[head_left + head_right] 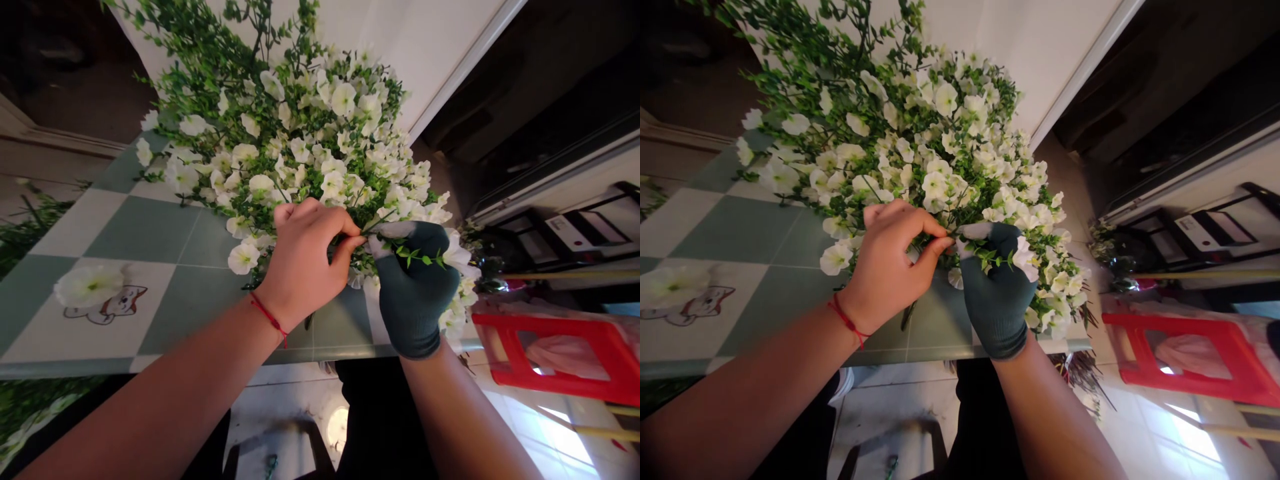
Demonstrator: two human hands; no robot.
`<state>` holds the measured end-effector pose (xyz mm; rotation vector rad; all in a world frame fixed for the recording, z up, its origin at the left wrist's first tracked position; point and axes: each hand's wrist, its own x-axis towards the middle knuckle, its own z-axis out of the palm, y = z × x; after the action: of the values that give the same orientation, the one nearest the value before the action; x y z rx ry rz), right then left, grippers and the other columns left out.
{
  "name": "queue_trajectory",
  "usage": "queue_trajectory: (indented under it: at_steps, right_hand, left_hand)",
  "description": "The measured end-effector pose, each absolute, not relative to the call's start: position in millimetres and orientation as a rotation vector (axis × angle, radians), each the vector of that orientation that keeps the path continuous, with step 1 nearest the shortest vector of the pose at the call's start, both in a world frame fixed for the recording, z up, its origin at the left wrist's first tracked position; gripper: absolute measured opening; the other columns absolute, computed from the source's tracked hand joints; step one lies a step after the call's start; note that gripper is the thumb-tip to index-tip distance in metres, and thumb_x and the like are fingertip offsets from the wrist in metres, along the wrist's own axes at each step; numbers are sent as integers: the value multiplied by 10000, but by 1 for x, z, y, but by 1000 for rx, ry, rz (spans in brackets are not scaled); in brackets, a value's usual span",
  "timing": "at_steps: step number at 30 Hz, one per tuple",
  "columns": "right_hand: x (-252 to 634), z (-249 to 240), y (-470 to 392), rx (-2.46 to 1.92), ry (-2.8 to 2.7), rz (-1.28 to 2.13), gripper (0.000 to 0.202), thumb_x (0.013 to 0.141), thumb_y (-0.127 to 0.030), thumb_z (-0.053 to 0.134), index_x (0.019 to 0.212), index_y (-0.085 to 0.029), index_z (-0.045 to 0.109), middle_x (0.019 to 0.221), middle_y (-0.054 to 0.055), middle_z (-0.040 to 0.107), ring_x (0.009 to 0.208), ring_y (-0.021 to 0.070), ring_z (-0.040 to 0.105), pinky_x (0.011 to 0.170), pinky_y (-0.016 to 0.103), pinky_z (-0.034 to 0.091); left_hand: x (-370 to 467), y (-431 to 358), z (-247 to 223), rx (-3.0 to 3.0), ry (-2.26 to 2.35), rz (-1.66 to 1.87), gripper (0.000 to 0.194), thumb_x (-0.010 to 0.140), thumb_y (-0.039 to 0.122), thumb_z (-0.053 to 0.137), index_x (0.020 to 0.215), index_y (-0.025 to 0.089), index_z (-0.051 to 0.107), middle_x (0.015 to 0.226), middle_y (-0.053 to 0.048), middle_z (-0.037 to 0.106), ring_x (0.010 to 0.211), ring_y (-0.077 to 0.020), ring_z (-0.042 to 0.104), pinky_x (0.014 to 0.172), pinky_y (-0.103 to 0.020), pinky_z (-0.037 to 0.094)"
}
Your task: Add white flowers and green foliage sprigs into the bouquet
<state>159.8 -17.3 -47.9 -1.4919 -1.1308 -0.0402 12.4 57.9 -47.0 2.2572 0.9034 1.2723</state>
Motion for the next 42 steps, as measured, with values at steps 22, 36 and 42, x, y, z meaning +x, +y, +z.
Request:
queue_trajectory:
  at_steps: [22,36,42]
  right_hand:
    - [168,-50,-16,-1523,-1215,-4,164,931,-356,840,1062,-266,799,1018,4,825,995,223,769,958,383,617]
    - [169,-43,-17,-1502,-1154,76,142,892,-330,863,1008,-284,794,1008,-6,819,981,230,774,916,367,621]
    - [165,-39,-13,-1459,-1029,277,167,853,-271,866,970,-265,747,936,-30,799,889,193,747,885,348,587]
  left_hand:
    - [9,63,-48,2191,907,1234,124,1004,247,781,889,256,736,930,-18,774,947,-259,660,1036,-479,439]
    - [9,63,-45,2244,860,1201,172,1060,257,674,939,276,796,925,12,815,883,-219,701,1028,-482,402]
    - [9,61,-45,2302,821,1235,172,1051,197,677,942,274,785,934,17,828,922,-227,723,1008,-474,394]
